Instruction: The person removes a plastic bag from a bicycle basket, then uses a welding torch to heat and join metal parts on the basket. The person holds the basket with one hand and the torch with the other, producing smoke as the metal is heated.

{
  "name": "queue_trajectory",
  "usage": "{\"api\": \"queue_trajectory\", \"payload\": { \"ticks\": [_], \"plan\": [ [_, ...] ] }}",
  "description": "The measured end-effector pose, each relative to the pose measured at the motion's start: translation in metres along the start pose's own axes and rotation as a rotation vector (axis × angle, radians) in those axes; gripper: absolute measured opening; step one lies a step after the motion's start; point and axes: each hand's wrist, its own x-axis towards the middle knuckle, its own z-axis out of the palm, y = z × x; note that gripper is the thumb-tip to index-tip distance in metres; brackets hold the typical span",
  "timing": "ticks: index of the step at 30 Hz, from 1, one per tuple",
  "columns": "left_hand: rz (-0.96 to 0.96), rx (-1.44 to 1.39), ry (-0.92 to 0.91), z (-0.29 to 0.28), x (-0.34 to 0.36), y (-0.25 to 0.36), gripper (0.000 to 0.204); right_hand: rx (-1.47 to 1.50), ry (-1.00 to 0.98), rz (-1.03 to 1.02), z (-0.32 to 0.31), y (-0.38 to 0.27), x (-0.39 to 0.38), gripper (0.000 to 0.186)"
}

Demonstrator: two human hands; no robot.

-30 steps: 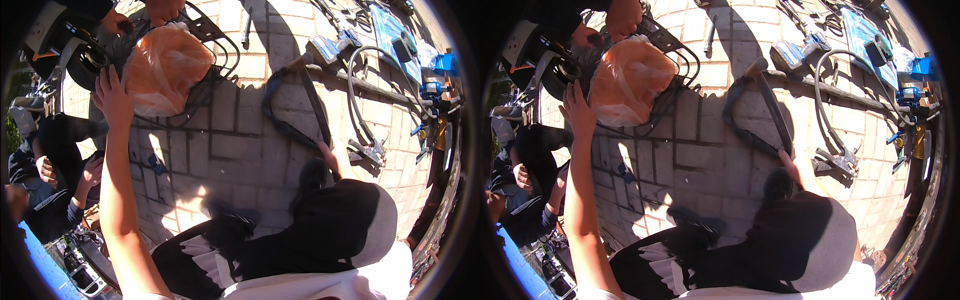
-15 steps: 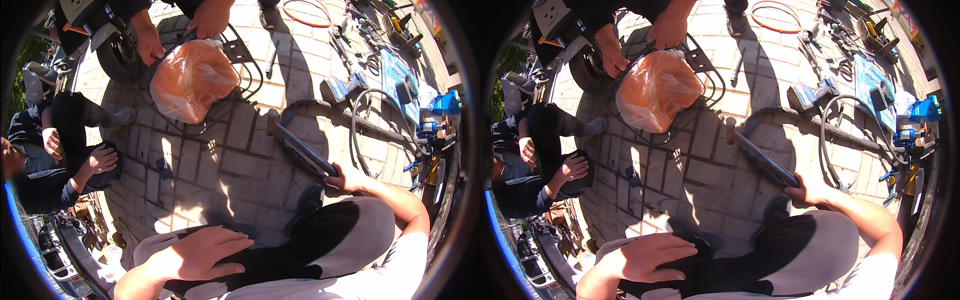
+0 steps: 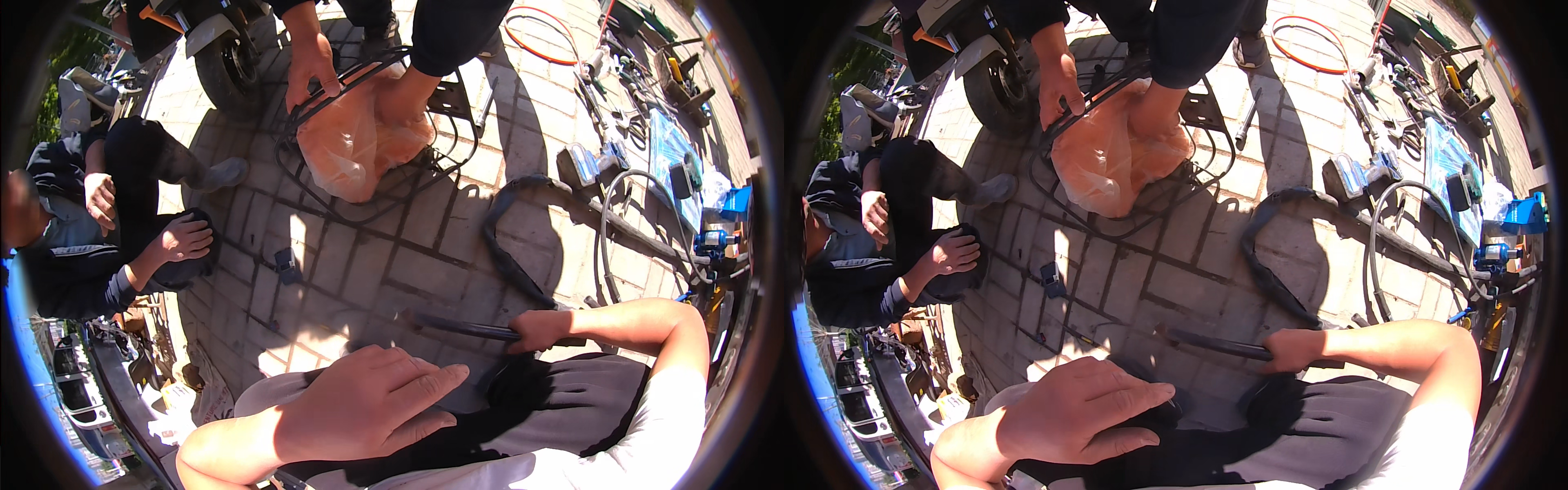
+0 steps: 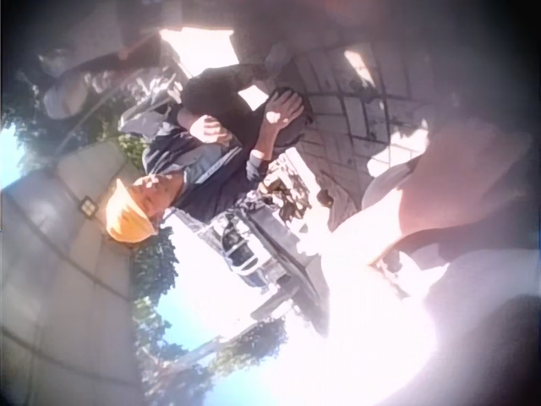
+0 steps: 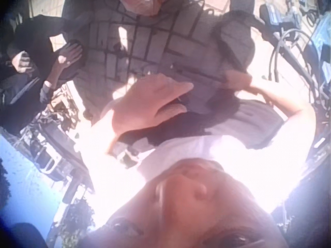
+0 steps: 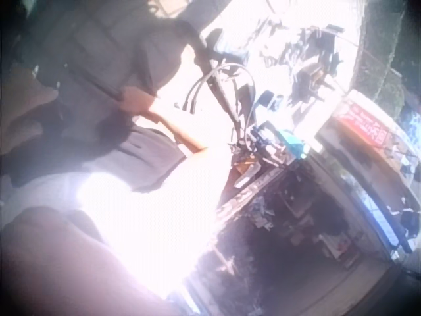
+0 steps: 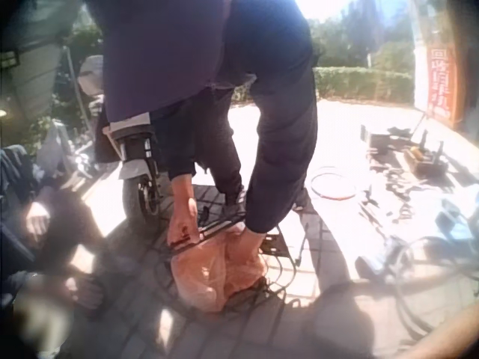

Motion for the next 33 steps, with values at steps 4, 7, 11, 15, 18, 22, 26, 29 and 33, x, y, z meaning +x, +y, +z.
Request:
{"api": "queue_trajectory", "payload": {
  "ticks": [4, 7, 11, 15, 18, 22, 26, 29, 33],
  "plan": [
    [0.219, 0.089, 0.240, 0.001, 0.009, 0.010, 0.042, -0.009, 0.000, 0.025, -0.003, -0.006, 0.007, 0.044],
    [0.352, 0.157, 0.626, 0.025, 0.026, 0.023, 0.031, 0.057, -0.012, 0.043, -0.012, -0.022, 0.012, 0.044],
    [0.446, 0.164, 0.962, 0.046, 0.038, 0.035, 0.021, 0.091, 0.049, 0.118, -0.026, -0.039, 0.013, 0.042],
    [0.471, 0.122, 0.970, 0.044, 0.029, 0.030, 0.023, 0.180, 0.072, 0.085, -0.030, -0.041, 0.011, 0.039],
    [0.481, 0.045, 0.898, 0.028, 0.012, 0.017, 0.025, 0.218, 0.068, 0.110, -0.026, -0.034, 0.011, 0.037],
    [0.313, -0.116, 0.652, 0.004, -0.010, 0.015, 0.028, 0.178, 0.078, 0.058, -0.022, -0.023, 0.013, 0.038],
    [0.052, -0.116, 0.408, -0.002, -0.015, 0.015, 0.018, 0.137, 0.012, 0.101, -0.018, -0.019, 0.018, 0.037],
    [0.212, -0.081, 0.376, 0.006, -0.004, 0.003, 0.020, 0.079, -0.031, 0.111, -0.016, -0.020, 0.023, 0.036],
    [0.511, 0.067, 0.531, 0.023, 0.012, -0.007, 0.035, 0.037, -0.038, 0.102, -0.016, -0.020, 0.022, 0.041]
  ]
}}
